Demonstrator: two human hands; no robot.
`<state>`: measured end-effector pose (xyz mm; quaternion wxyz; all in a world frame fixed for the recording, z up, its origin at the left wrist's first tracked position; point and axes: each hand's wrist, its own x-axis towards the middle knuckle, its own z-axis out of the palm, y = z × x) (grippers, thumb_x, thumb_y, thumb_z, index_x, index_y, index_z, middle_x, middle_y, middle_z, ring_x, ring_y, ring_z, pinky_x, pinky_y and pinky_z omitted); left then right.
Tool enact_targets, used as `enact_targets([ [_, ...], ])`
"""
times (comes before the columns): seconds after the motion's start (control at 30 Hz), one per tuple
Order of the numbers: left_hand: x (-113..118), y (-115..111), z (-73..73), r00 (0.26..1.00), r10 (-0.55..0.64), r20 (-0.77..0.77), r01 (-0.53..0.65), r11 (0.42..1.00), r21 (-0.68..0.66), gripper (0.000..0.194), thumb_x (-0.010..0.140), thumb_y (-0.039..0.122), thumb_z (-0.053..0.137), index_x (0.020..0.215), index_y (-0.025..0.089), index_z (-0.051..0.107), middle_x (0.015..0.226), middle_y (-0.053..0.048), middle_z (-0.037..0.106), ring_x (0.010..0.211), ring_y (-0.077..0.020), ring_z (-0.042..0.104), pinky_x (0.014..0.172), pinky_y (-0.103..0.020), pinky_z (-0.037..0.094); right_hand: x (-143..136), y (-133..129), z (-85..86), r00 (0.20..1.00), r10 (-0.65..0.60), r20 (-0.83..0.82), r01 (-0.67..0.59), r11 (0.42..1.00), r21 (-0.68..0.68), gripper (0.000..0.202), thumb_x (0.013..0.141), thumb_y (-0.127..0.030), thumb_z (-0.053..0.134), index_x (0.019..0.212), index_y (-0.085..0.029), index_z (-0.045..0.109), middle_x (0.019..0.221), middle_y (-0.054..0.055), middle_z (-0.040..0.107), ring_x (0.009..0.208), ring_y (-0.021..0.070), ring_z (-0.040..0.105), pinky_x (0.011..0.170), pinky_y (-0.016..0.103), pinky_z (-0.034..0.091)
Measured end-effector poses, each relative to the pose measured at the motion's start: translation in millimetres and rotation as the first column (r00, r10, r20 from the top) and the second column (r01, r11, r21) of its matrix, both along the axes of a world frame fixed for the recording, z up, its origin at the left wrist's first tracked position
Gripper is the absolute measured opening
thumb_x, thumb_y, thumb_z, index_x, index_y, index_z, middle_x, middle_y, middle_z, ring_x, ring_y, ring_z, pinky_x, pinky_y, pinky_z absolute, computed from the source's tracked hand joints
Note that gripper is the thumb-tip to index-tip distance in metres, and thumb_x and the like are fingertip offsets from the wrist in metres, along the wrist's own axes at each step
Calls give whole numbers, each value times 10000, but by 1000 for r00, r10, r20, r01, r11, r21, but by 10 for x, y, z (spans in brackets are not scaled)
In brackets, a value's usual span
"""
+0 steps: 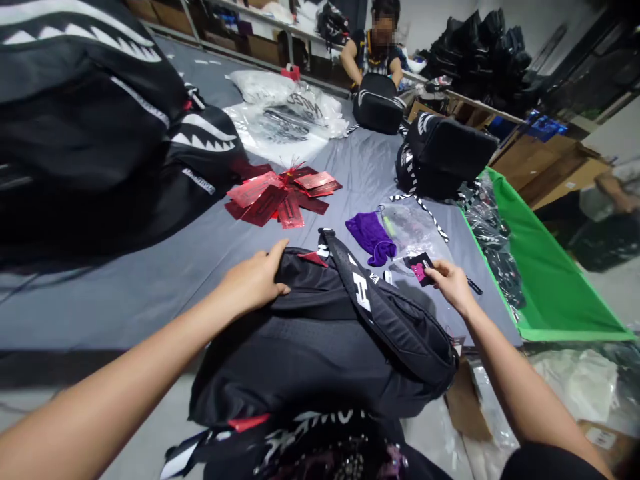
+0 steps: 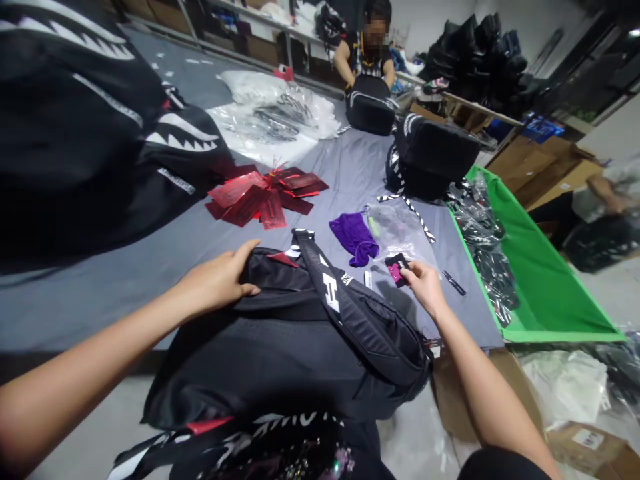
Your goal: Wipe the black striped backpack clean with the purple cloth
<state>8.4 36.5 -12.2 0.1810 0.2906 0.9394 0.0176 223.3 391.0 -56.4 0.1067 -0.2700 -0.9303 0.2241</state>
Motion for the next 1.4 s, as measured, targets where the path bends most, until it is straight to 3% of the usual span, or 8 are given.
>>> enact_targets([
  [0.17,92,34,40,998,22,-58,-18,998,67,903,786,349,676,1504,213,145,1240,-199,549,1038,-357,632,811,-386,519,-376,-817,463,911,290,-293,-374,880,-294,292,902,-434,540,881,-181,683,796,33,694,700,161,643,657,278,527],
  [0.33,112,-126,39,998,48,-35,-37,965,258,881,796,280,688,1513,242,178,1247,-173,557,1088,-347,613,885,-422,507,-917,-1583,601,695,606,-386,-617,779,113,169,919,-294,553,895,-204,693,834,48,706,751,171,654,705,283,505],
  [0.47,265,-507,-102,988,58,143,-140,733,666,696,878,388,584,1483,233,276,1419,-122,476,1300,-285,480,1094,-438,394,-1113,-1814,580,623,713,-322,-673,698,244,165,934,-248,516,940,-203,675,840,54,722,746,179,676,674,274,499],
  [0.57,480,-761,-300,973,59,222,-216,563,797,707,862,428,600,1465,217,298,1508,-91,386,1381,-241,389,1167,-406,319,-1140,-1873,609,629,742,-231,-720,668,185,159,937,-253,514,948,-213,668,849,42,727,735,171,682,659,256,487],
  [0.8,695,-796,-525,962,251,110,-254,668,699,788,791,284,721,1446,208,290,1454,-100,457,1331,-257,457,1102,-423,414,-1206,-2167,669,604,745,284,-797,576,182,185,926,-192,499,854,-207,668,788,26,690,719,158,642,580,229,368],
  [1.13,684,-756,-640,955,296,3,-224,718,659,762,784,281,751,1405,221,315,1364,-88,543,1233,-275,551,992,-404,498,-1387,-2367,648,418,717,557,-884,462,69,240,901,-85,450,829,-172,661,828,54,685,740,157,632,623,251,349],
  [1.27,671,-746,-653,951,307,19,-242,708,664,768,783,303,749,1409,228,313,1389,-87,526,1255,-280,535,1004,-424,495,-1404,-2382,681,493,708,507,-856,500,134,224,935,-130,439,968,-170,657,866,72,694,741,169,643,619,252,371],
  [1.4,650,-750,-669,959,283,19,-218,692,688,771,773,261,744,1410,217,313,1387,-103,524,1268,-277,524,1029,-420,477,-1562,-2486,503,537,817,208,-830,556,-41,180,912,-121,504,1007,-166,651,887,51,703,791,142,647,694,220,415],
])
